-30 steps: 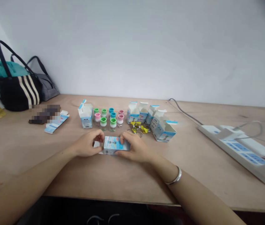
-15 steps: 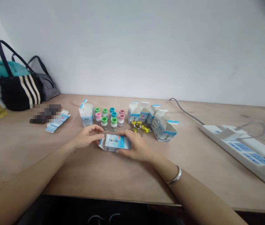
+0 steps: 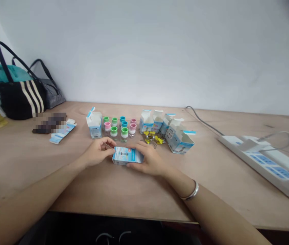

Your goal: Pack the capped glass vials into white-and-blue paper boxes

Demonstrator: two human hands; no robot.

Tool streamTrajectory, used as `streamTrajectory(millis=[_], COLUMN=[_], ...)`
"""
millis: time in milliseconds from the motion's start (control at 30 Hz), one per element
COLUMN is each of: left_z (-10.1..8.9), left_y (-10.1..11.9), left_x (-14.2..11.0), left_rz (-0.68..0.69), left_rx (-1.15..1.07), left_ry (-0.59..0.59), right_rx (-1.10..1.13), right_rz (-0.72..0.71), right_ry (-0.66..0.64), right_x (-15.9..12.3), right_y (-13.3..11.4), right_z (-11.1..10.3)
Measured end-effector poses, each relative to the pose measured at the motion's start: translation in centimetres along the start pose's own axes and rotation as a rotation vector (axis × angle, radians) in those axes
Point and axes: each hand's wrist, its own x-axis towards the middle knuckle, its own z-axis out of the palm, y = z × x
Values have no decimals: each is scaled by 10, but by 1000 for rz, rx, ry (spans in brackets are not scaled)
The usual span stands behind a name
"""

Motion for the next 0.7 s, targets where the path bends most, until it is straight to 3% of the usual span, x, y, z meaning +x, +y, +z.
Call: streamTrajectory(millis=[167, 300, 367, 433, 567, 700], left_z=[4, -1, -13, -33, -82, -113], left_y=[8, 21, 24, 25, 16, 3], left_x=[-7, -9, -8, -7, -6, -4], left_rz=[98, 327, 364, 282, -29, -117], left_rx=[93, 479, 642, 741, 754, 697], left_ry=[-147, -195, -200, -192, -127, -65], right_rx=[32, 50, 47, 34, 8, 15], right_rz=[-66, -102, -103, -85, -23, -27], right_ry=[-19, 18, 41, 58, 34, 13], right_x=[1, 1, 1, 1, -1, -2], right_y=[2, 0, -2, -2, 0, 3], right_z=[3, 5, 5, 3, 0, 2])
